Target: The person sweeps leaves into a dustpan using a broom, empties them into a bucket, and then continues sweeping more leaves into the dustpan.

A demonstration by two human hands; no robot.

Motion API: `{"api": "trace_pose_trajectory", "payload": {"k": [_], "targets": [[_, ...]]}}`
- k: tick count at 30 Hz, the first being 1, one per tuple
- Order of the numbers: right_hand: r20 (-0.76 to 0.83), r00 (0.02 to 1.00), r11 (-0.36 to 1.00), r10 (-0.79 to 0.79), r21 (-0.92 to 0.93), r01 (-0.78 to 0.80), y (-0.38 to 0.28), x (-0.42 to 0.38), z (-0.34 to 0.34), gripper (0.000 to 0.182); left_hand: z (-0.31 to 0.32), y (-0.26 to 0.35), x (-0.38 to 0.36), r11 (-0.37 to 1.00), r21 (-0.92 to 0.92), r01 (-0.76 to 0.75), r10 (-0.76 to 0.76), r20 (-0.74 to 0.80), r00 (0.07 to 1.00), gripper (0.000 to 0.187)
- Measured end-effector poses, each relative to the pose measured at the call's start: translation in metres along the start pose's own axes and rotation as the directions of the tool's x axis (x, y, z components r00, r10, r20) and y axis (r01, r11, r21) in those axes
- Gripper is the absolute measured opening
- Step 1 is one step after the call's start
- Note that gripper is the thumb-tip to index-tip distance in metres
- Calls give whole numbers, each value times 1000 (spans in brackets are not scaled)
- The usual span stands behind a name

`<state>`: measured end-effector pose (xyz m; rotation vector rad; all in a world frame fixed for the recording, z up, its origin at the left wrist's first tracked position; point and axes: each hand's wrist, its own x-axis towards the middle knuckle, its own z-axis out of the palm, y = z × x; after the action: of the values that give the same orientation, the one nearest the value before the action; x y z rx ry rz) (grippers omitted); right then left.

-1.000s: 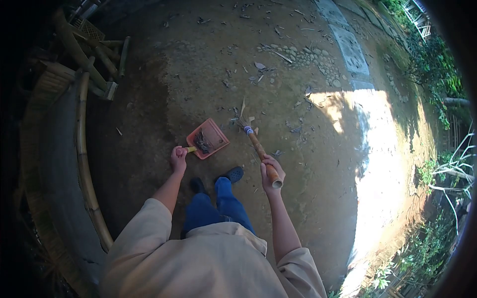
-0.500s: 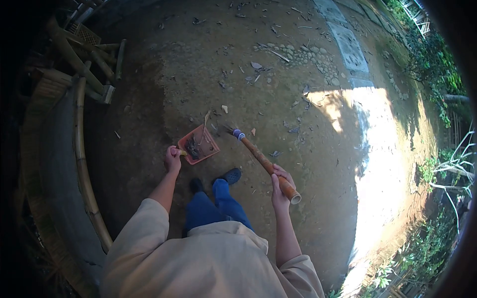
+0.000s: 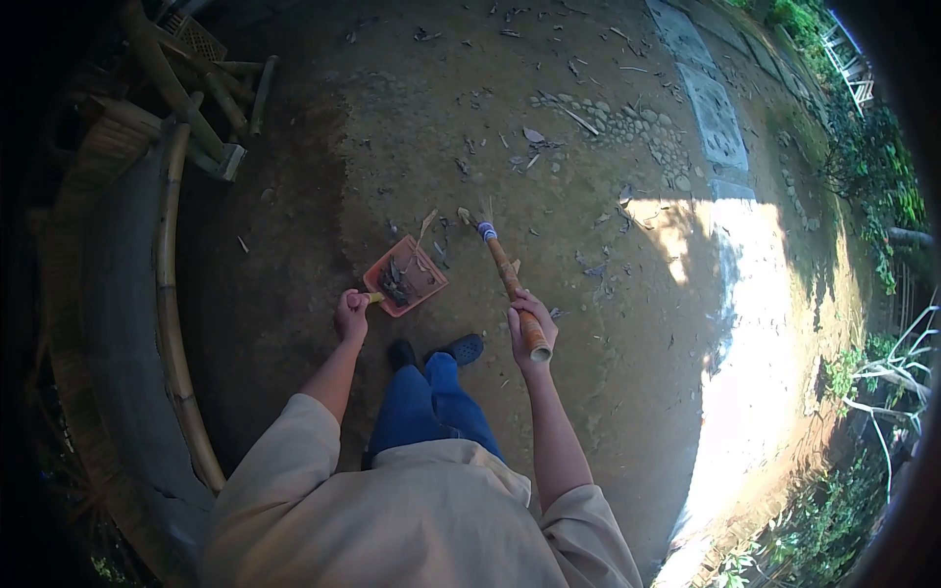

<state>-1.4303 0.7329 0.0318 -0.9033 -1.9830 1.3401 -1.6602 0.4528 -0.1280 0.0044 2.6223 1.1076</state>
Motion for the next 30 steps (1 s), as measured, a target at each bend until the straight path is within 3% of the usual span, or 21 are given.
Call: {"api": "trace_pose_trajectory", "payload": {"k": [7,14,23,30], "targets": [[186,978,991,97,72,-112,-36,-24,-7,10,-5,2,4,999,37,-14,14,-5,1000,33],[47,935,904,351,244,-352,-86,-30,-35,10,-6,-20,14,998,-69,10,-9,22,1000,30],[-93,963,964,252,116,-241,-92,-41,-22,10,-16,-43,23,993,-121,-12,20,65,998,31],[-41,994,992,105,-62,-108,-64,-56,19,12,-30,-29,23,999,-49,11,-6,89,996,31]]}}
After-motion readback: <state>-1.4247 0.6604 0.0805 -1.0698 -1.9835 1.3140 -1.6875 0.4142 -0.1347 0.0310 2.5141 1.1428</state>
